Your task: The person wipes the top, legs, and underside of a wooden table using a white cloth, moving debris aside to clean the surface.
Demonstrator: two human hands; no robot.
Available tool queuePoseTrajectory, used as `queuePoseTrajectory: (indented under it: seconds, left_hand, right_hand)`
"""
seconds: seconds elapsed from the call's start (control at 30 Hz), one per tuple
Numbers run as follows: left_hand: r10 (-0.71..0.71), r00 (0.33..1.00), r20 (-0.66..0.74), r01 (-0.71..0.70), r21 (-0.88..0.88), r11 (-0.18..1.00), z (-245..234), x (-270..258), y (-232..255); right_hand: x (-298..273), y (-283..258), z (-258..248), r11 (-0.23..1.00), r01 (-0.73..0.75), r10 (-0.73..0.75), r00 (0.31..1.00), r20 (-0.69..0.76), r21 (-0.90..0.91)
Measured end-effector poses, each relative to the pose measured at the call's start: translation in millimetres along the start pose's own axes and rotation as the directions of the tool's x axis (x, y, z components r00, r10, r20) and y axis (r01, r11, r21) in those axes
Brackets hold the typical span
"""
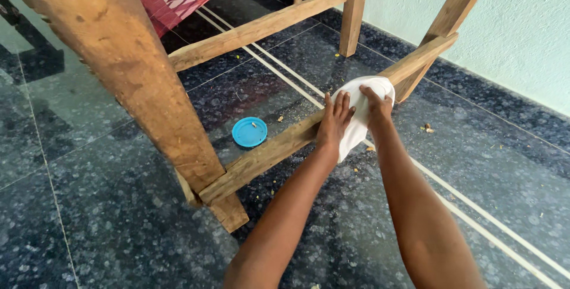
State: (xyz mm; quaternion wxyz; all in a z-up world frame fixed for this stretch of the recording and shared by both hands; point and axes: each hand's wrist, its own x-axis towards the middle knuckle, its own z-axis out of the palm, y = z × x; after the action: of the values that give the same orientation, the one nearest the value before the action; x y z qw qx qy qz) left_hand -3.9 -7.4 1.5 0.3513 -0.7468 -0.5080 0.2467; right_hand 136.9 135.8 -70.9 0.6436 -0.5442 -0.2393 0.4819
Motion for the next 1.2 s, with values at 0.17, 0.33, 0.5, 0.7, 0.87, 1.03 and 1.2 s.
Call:
queuePoseTrajectory:
  seconds: [0.17,0.33,0.5,0.7,0.87,1.03,1.2]
  left_hand:
    - [0.003,1.0,-0.013,-0.002,0.086,0.996,-2,-20,-7]
    - [0.161,0.986,0.033,-0.163,0.059,0.985,5,-29,-20]
    - [0.064,0.952,-0.3,-0.09,-0.077,0.993,46,-13,-3]
    - [0.03,0.913,-0.406,-0.041,-0.017,0.999,49,-17,2]
    - [0.297,0.919,-0.26,-0.241,0.226,0.944,31,-26,-2]
    - [0.364,0.889,-0.278,-0.336,0.144,0.931,35,-7,32]
    - [0.202,0.815,-0.543,-0.204,0.057,0.977,24,17,44]
  right_hand:
    - [-15,3,-3,0.999,-0.018,0.012,0.994,0.109,0.05]
    - [-35,0,0,0.991,-0.13,0.128,0.99,0.065,0.028]
    - [-59,-4,-5,0.989,-0.144,0.147,0.976,0.162,-0.026]
    - [-58,0,-25,0.816,-0.264,0.322,0.946,0.025,-0.514]
    - [-11,44,-75,0.821,-0.102,0.156,0.987,0.048,-0.562]
    - [10,27,-116,0.924,-0.25,0.214,0.965,-0.15,-0.289]
    - [-27,-33,-123,0.528,0.27,-0.647,0.743,-0.175,-0.805]
